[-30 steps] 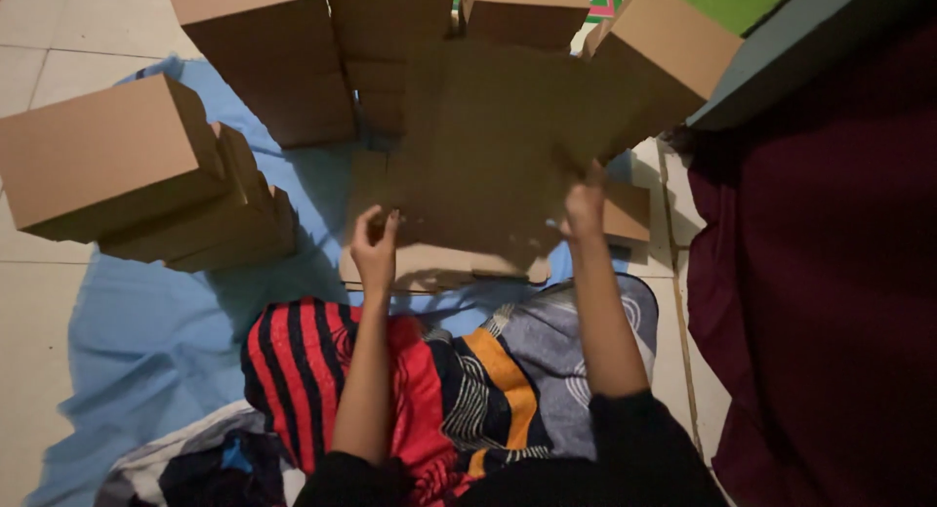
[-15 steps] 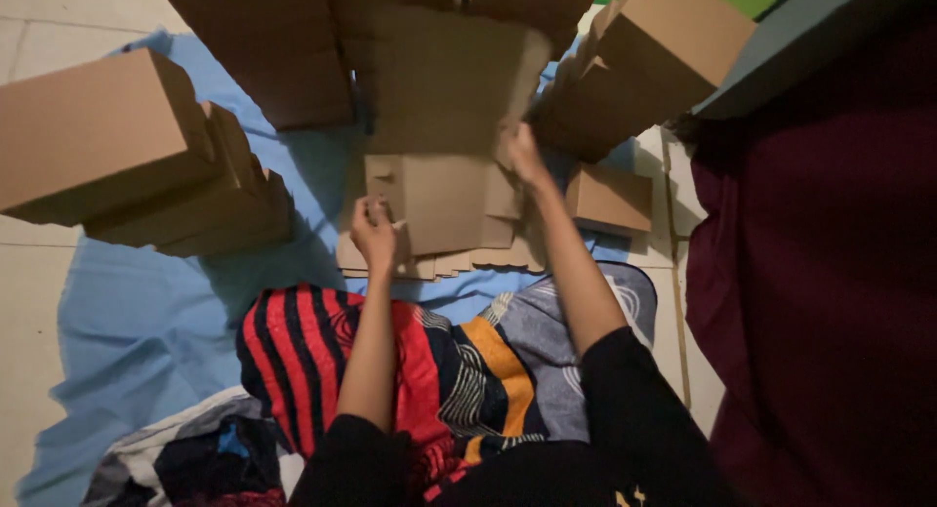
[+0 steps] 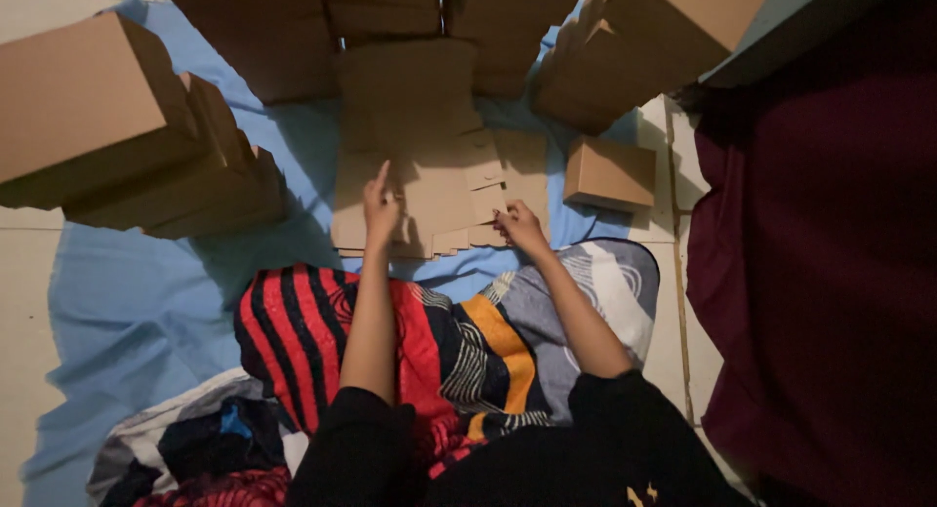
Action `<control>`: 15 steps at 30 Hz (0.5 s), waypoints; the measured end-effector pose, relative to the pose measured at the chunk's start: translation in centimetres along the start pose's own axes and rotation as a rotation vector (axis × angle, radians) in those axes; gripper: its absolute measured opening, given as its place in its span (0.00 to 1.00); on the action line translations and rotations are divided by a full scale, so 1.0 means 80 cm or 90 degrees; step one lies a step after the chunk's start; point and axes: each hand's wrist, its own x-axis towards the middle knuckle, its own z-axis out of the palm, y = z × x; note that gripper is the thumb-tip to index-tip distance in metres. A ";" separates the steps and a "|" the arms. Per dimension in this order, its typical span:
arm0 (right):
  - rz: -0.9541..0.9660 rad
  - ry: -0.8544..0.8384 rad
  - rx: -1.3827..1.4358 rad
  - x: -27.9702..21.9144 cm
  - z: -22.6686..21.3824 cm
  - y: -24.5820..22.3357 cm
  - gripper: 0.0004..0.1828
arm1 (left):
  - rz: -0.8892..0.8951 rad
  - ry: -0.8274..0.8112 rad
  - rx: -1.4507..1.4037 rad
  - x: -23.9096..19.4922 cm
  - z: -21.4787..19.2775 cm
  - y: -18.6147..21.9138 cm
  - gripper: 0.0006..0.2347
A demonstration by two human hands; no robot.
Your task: Folding flat cardboard templates into small rectangular boxes and stacking them in neat columns.
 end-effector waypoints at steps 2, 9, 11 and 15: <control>-0.056 0.049 -0.020 0.008 0.012 0.001 0.16 | -0.025 -0.077 0.023 -0.012 0.001 0.012 0.34; -0.183 0.105 -0.066 -0.023 0.003 -0.028 0.04 | 0.115 -0.146 0.339 -0.041 0.059 -0.098 0.40; -0.269 0.032 -0.076 -0.023 0.005 -0.022 0.02 | 0.378 -0.343 0.565 -0.105 0.063 0.046 0.32; -0.243 -0.021 -0.023 -0.027 0.004 -0.032 0.04 | 0.453 -0.283 0.600 -0.107 0.110 0.017 0.24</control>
